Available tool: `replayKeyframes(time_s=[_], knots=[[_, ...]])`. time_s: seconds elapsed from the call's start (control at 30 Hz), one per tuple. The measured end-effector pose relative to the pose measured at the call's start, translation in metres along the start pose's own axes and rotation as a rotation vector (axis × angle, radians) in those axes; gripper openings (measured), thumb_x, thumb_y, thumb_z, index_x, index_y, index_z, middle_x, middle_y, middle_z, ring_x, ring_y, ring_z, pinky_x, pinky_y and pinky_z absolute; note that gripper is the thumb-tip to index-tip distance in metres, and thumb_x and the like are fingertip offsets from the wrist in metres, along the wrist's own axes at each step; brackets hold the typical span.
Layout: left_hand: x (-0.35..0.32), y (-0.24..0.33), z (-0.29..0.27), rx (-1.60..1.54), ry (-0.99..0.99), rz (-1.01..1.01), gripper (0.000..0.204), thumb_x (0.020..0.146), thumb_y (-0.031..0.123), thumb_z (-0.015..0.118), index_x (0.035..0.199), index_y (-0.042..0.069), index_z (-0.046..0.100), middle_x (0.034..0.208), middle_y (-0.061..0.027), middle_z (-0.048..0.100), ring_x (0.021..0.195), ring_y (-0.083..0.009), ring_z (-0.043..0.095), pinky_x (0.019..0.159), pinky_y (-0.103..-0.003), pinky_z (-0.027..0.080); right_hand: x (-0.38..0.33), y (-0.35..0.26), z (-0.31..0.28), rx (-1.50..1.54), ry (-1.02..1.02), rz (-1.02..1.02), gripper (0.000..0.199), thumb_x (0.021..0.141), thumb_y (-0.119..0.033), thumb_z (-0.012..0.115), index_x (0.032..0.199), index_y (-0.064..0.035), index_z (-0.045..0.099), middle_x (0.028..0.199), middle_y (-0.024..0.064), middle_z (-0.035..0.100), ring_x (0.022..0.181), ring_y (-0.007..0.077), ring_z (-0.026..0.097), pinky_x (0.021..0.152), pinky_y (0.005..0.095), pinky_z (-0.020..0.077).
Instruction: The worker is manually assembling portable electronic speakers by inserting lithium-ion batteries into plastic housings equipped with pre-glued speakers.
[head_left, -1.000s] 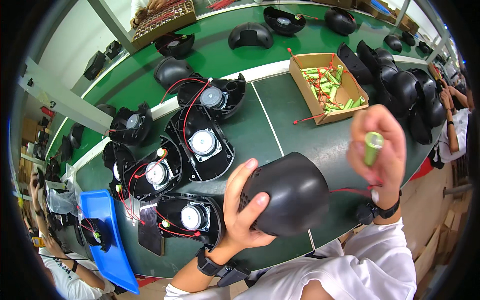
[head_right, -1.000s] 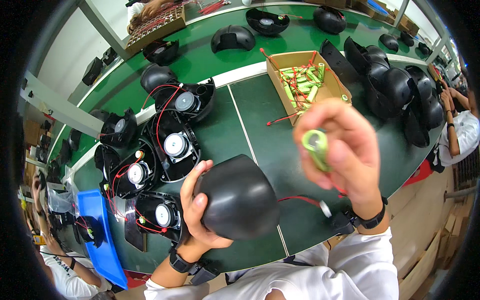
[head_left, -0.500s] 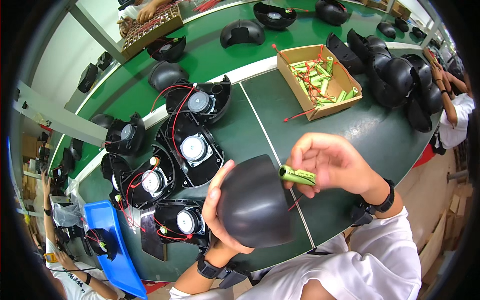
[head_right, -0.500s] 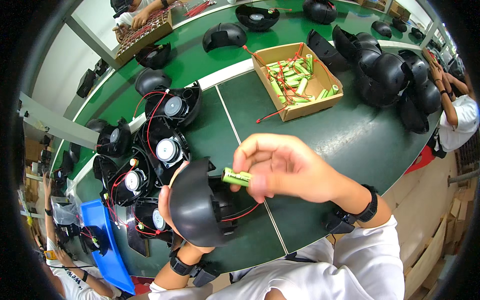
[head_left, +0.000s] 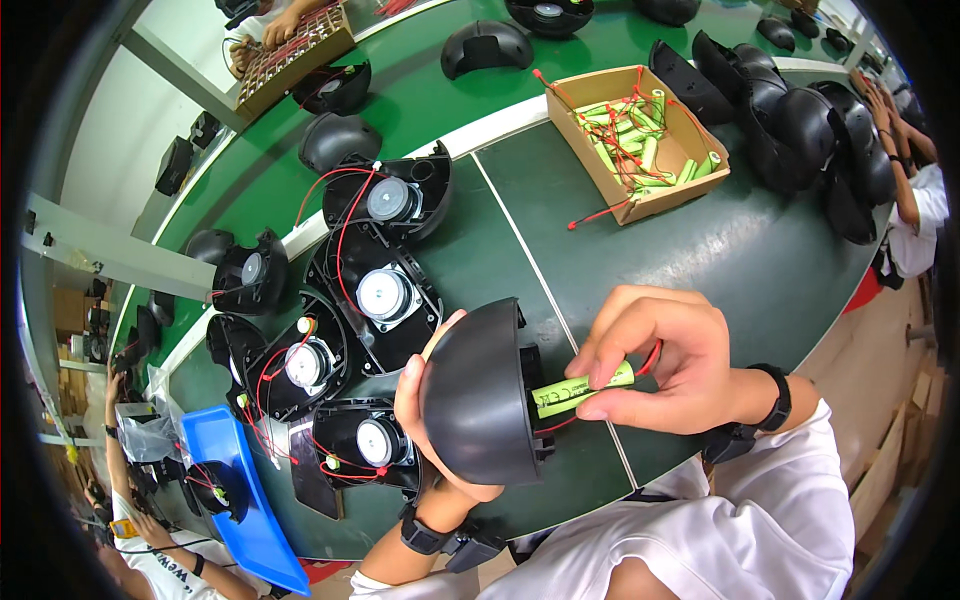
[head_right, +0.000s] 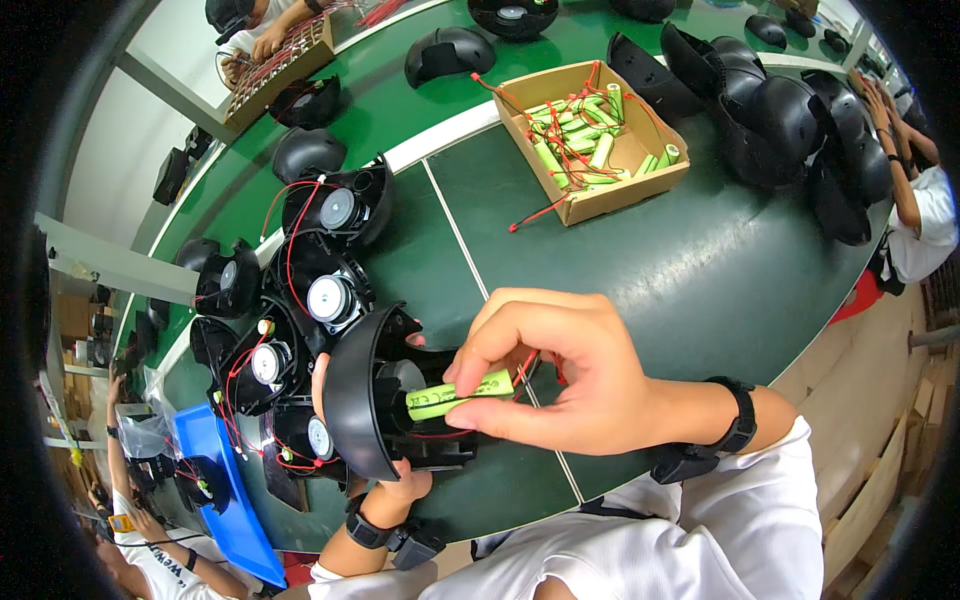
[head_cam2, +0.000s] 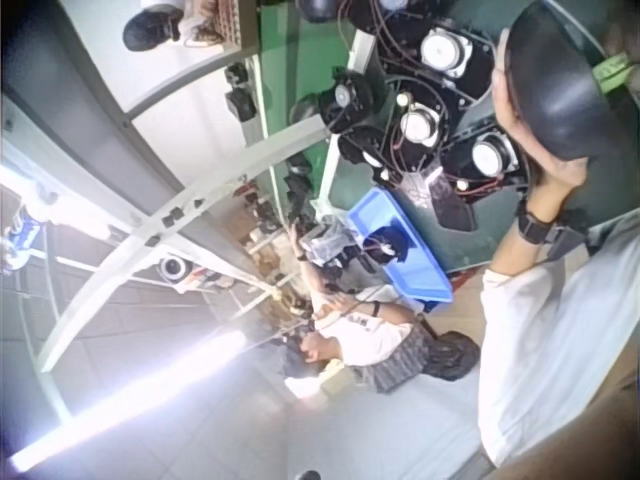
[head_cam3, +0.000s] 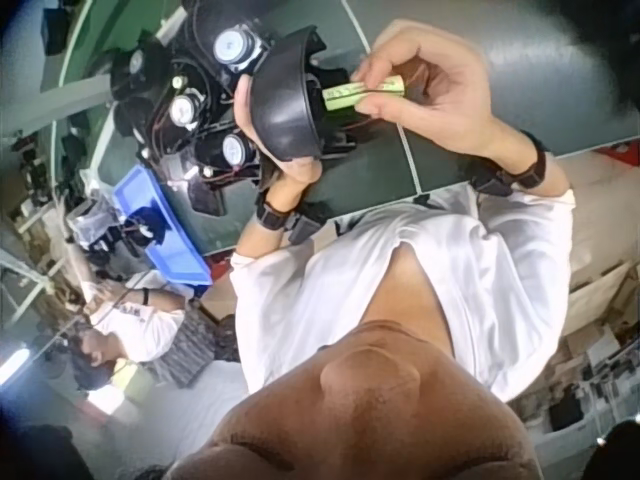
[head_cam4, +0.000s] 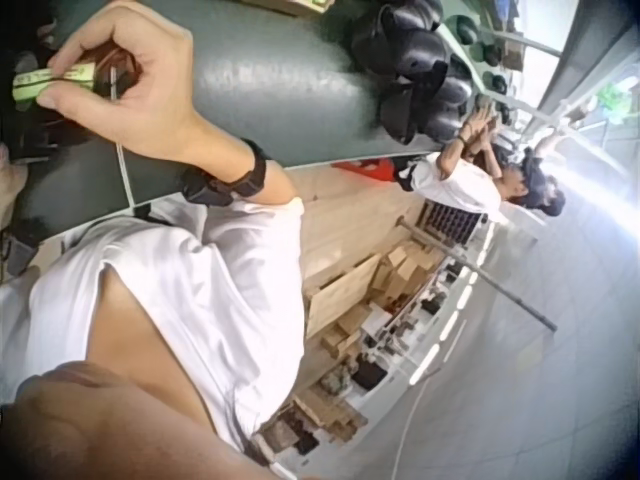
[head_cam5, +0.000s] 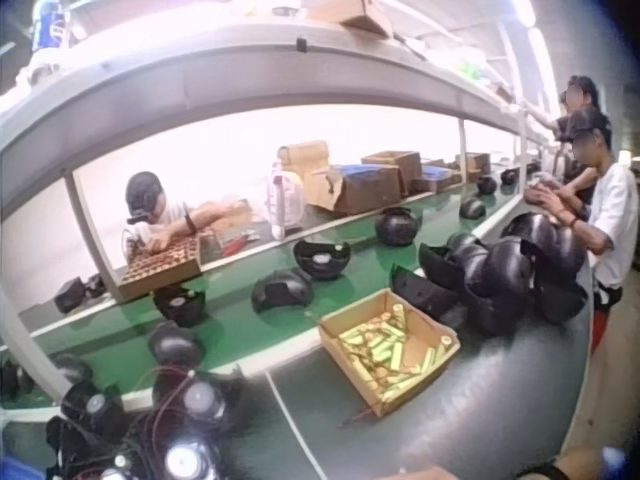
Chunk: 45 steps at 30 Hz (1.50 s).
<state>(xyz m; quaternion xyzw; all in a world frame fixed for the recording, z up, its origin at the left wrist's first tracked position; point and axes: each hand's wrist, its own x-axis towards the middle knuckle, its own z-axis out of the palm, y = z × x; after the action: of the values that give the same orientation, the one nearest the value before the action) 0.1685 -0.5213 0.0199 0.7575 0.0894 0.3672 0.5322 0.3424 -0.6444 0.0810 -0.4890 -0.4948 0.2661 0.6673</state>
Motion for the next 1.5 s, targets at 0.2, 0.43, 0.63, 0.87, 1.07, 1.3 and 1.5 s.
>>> replayKeyframes(time_s=[0.2, 0.43, 0.63, 0.87, 1.07, 1.3, 1.5], knots=[[0.004, -0.015, 0.009, -0.153, -0.036, 0.097, 0.086, 0.079, 0.021, 0.067, 0.14, 0.01, 0.008, 0.134, -0.0354, 0.03, 0.115, -0.039, 0.048, 0.096, -0.046, 0.039, -0.004, -0.002, 0.003, -0.135, 0.012, -0.102, 0.016, 0.071, -0.004, 0.075, 0.081, -0.0033, 0.062, 0.076, 0.0046, 0.059, 0.064, 0.0109, 0.056, 0.051, 0.021, 0.0423], [0.008, -0.001, 0.012, -0.259, -0.011, -0.205, 0.088, 0.078, 0.048, 0.059, 0.139, 0.001, 0.016, 0.128, -0.0288, 0.04, 0.115, -0.0341, 0.048, 0.098, -0.043, 0.037, -0.002, 0.001, 0.004, 0.023, -0.099, 0.025, 0.018, 0.075, 0.001, 0.069, 0.091, 0.0004, 0.061, 0.098, 0.0081, 0.052, 0.084, 0.0118, 0.057, 0.071, 0.0227, 0.0481], [0.007, -0.001, 0.016, -0.417, 0.04, -0.291, 0.09, 0.076, 0.047, 0.06, 0.138, -0.002, 0.017, 0.125, -0.0232, 0.043, 0.112, -0.0333, 0.051, 0.096, -0.043, 0.039, -0.001, 0.008, -0.002, 0.241, -0.025, 0.2, 0.017, 0.078, 0.005, 0.067, 0.093, 0.0051, 0.06, 0.087, 0.0074, 0.062, 0.08, 0.0121, 0.062, 0.075, 0.0244, 0.0511], [0.009, 0.001, 0.015, -0.435, -0.037, -0.405, 0.09, 0.076, 0.052, 0.057, 0.138, -0.002, 0.019, 0.126, -0.0225, 0.044, 0.11, -0.0305, 0.052, 0.095, -0.04, 0.041, -0.005, 0.016, -0.006, 0.067, -0.031, -0.016, 0.012, 0.076, 0.004, 0.069, 0.086, 0.0041, 0.062, 0.086, 0.0082, 0.062, 0.078, 0.0112, 0.061, 0.071, 0.0239, 0.0518], [-0.006, -0.015, 0.006, -0.365, -0.041, -0.429, 0.09, 0.076, 0.054, 0.058, 0.137, -0.001, 0.022, 0.127, -0.0201, 0.043, 0.114, -0.0269, 0.049, 0.096, -0.038, 0.04, -0.011, 0.004, 0.003, 0.027, 0.018, 0.022, 0.02, 0.067, 0.01, 0.073, 0.08, 0.0037, 0.061, 0.083, 0.0113, 0.06, 0.079, 0.0157, 0.062, 0.071, 0.0262, 0.0513], [0.001, -0.01, 0.013, -0.297, -0.116, -0.332, 0.083, 0.078, 0.054, 0.054, 0.133, -0.003, 0.031, 0.128, -0.0179, 0.044, 0.116, -0.0252, 0.048, 0.099, -0.036, 0.037, -0.02, 0.007, 0.0, -0.079, 0.113, 0.151, 0.047, 0.065, -0.004, 0.079, 0.102, -0.0025, 0.05, 0.092, 0.0, 0.051, 0.081, 0.0068, 0.051, 0.073, 0.0244, 0.0445], [0.006, -0.006, 0.016, -0.374, -0.234, -0.318, 0.08, 0.078, 0.051, 0.055, 0.131, -0.005, 0.035, 0.125, -0.0186, 0.047, 0.115, -0.0247, 0.048, 0.099, -0.035, 0.036, -0.023, 0.017, -0.009, -0.229, -0.085, -0.115, 0.054, 0.07, -0.019, 0.078, 0.117, -0.0021, 0.057, 0.112, 0.0053, 0.058, 0.097, 0.0138, 0.055, 0.085, 0.0267, 0.0437]])
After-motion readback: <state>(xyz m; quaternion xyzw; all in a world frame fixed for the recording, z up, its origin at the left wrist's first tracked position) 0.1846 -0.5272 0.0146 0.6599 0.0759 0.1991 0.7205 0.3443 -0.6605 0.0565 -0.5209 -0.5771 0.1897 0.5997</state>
